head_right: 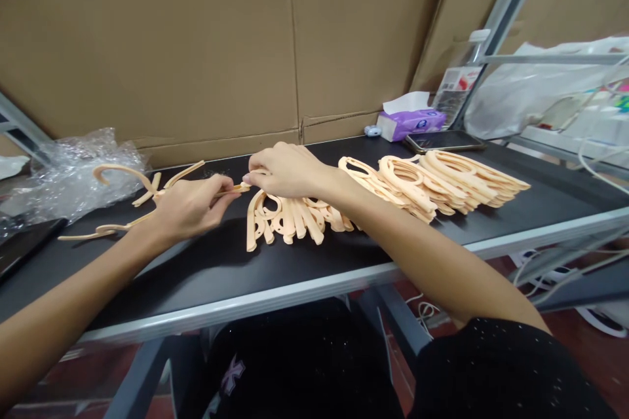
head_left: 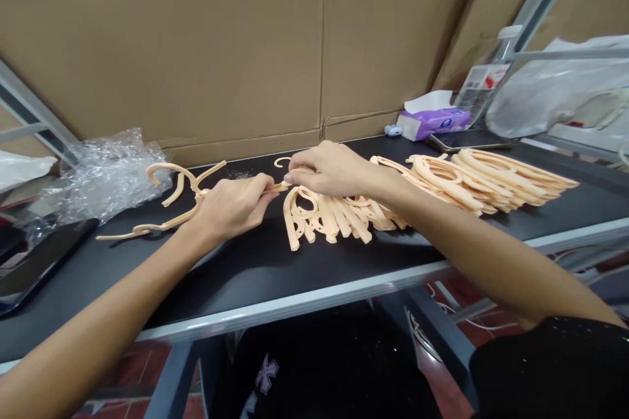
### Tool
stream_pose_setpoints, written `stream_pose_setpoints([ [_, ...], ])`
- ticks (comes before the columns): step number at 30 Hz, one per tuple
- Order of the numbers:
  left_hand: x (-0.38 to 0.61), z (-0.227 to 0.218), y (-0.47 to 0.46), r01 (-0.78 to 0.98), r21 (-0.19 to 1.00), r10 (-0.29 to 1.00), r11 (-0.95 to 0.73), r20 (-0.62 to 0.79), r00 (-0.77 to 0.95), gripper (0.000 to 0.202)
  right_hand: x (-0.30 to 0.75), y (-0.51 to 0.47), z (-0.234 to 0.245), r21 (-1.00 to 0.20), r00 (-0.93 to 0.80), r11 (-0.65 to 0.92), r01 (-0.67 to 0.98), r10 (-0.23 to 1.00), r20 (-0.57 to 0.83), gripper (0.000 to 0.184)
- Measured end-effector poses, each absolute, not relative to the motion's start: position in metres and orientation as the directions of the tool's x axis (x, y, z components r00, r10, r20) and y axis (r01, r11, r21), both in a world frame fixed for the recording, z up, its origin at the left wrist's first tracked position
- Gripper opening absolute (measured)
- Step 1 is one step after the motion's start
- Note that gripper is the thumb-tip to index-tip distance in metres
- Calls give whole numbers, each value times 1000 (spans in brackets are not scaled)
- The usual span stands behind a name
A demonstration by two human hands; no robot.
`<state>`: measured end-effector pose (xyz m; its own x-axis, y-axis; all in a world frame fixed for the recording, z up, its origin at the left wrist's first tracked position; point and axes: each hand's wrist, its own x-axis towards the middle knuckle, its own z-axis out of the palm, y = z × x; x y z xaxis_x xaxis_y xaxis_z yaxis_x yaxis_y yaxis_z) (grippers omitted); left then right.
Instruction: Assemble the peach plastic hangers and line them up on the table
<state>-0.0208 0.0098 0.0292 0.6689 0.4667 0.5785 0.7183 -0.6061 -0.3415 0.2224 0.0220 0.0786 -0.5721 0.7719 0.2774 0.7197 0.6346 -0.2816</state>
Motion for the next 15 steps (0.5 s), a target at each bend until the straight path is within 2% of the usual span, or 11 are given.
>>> stream_pose_setpoints([
  [4,-26,29,11,655,-433,356,-619,589,726,22,221,23,76,-257,-582,641,724,767,271,36],
  [8,-30,29,12,620,-447,307,-644,591,746,23,219,23,73,-227,-591,644,730,763,263,37],
  [15,-33,31,10,692,-420,432,-587,560,707,38,218,22,67,-137,-636,705,696,694,339,34],
])
